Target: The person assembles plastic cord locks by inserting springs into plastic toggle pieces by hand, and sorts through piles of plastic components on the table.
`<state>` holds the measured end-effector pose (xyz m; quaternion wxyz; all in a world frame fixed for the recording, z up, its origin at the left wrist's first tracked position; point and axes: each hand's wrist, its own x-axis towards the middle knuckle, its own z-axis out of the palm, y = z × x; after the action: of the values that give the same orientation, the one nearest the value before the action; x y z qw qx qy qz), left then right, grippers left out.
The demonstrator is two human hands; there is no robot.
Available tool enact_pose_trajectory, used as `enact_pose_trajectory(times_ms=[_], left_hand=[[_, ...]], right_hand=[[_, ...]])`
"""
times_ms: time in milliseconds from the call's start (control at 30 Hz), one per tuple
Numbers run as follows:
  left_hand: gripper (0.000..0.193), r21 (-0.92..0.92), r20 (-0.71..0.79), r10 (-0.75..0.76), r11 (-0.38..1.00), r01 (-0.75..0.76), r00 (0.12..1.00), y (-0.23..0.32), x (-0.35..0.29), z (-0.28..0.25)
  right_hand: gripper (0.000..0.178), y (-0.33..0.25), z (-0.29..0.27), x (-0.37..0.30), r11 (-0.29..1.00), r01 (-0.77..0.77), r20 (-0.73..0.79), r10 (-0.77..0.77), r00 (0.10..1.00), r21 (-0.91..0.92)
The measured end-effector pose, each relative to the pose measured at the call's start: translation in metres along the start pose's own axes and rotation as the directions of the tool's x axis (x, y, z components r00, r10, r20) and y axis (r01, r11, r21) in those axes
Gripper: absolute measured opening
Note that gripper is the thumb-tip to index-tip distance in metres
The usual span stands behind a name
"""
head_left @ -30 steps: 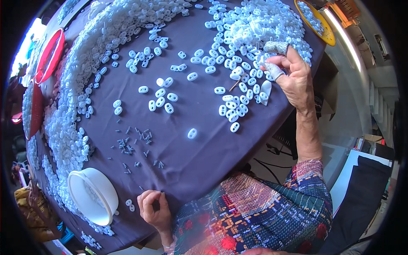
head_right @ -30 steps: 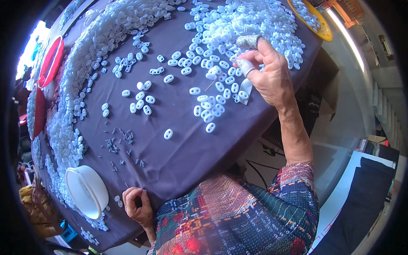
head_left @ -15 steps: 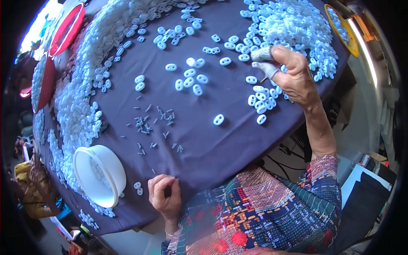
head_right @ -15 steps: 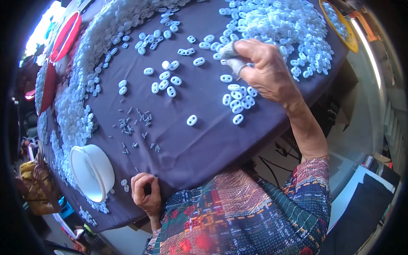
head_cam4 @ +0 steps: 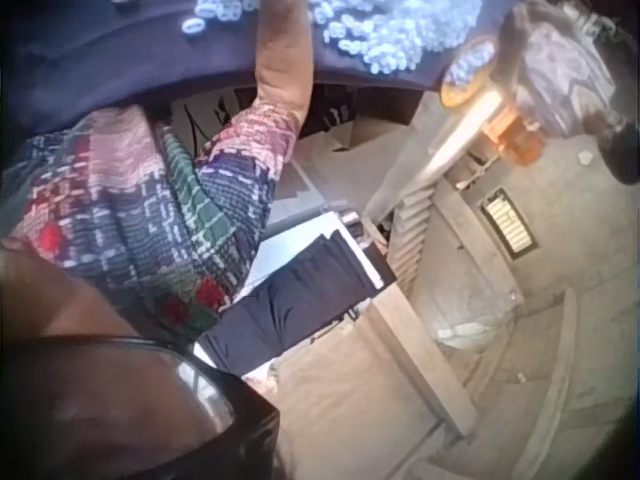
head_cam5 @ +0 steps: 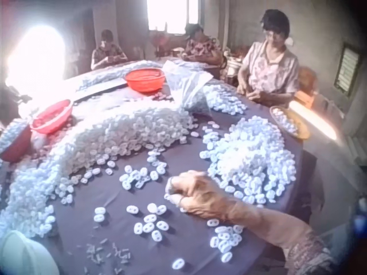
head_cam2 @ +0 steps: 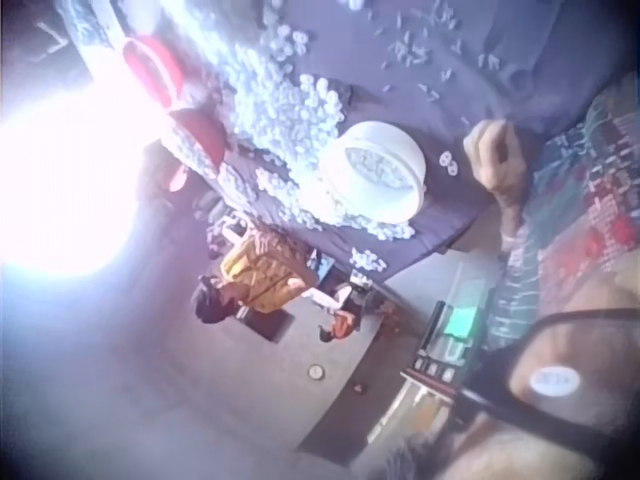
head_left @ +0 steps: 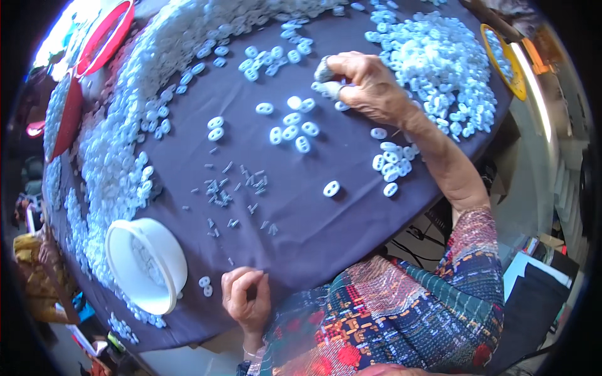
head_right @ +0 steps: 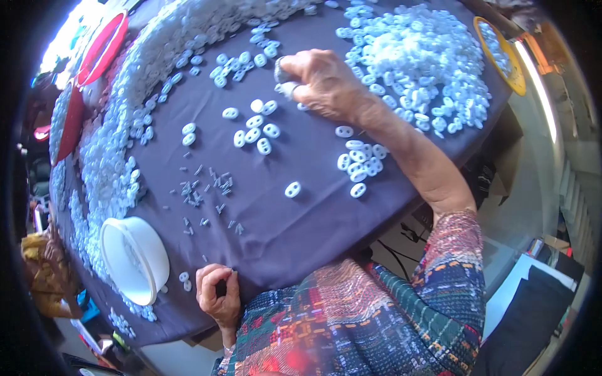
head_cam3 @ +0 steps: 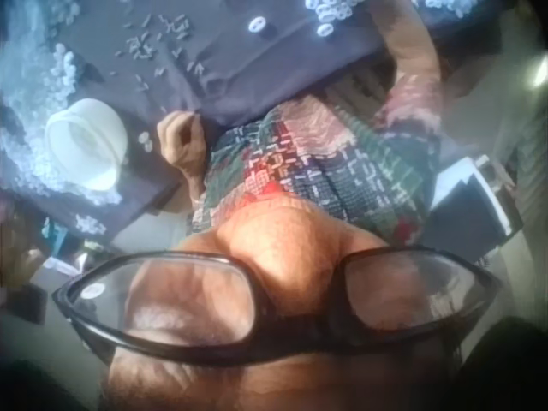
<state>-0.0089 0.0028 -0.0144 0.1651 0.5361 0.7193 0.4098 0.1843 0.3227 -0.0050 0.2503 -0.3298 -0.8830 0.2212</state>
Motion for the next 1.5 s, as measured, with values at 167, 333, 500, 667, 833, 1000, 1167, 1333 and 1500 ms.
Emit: enact_pose_trajectory(times_ms=[167, 333, 500, 667, 833, 1000, 1167, 1333, 1500], left_hand=[[0.016, 0.015, -0.015, -0.028, 0.999, 0.029, 0.999, 0.0, -0.004, -0.004], [0.015, 0.032, -0.006, -0.018, 0.999, 0.018, 1.0, -0.002, -0.002, -0.002], [0.014, 0.064, 0.006, 0.015, 0.998, -0.015, 1.0, -0.001, -0.001, -0.002], [0.018, 0.079, -0.001, 0.004, 0.997, -0.004, 1.0, 0.002, -0.001, 0.0], [0.019, 0.103, -0.003, 0.016, 0.995, -0.016, 1.0, 0.004, -0.001, 0.0], [0.019, 0.115, -0.01, 0.021, 0.993, -0.019, 1.0, 0.003, 0.0, 0.001], [0.019, 0.115, -0.017, 0.021, 0.993, -0.019, 1.0, 0.003, 0.0, 0.002], [0.014, 0.091, 0.003, -0.038, 0.995, 0.037, 0.999, 0.005, -0.002, 0.001], [0.015, 0.103, 0.009, -0.018, 0.995, 0.017, 1.0, 0.004, -0.003, 0.001]], right_hand=[[0.016, 0.014, -0.012, -0.006, 0.973, 0.049, -0.118, -0.077, 0.99, -0.226], [0.025, 0.056, -0.064, -0.059, 0.794, -0.025, -0.153, -0.087, 0.984, -0.608], [0.044, 0.086, -0.101, -0.099, 0.914, -0.212, -0.225, 0.138, 0.964, -0.347], [0.042, 0.084, -0.107, -0.105, 0.906, -0.215, -0.295, 0.106, 0.95, -0.365], [0.033, 0.064, -0.082, -0.106, 0.917, -0.092, -0.197, 0.016, 0.98, -0.387], [0.029, 0.046, -0.084, -0.117, 0.976, -0.058, -0.081, 0.042, 0.996, -0.211], [0.031, 0.052, -0.093, -0.102, 0.978, -0.086, -0.216, 0.044, 0.975, -0.189], [0.029, 0.041, -0.089, -0.101, 0.99, -0.017, -0.184, -0.01, 0.983, -0.142], [0.025, 0.055, -0.085, -0.122, 0.987, -0.134, -0.272, 0.106, 0.957, -0.084]])
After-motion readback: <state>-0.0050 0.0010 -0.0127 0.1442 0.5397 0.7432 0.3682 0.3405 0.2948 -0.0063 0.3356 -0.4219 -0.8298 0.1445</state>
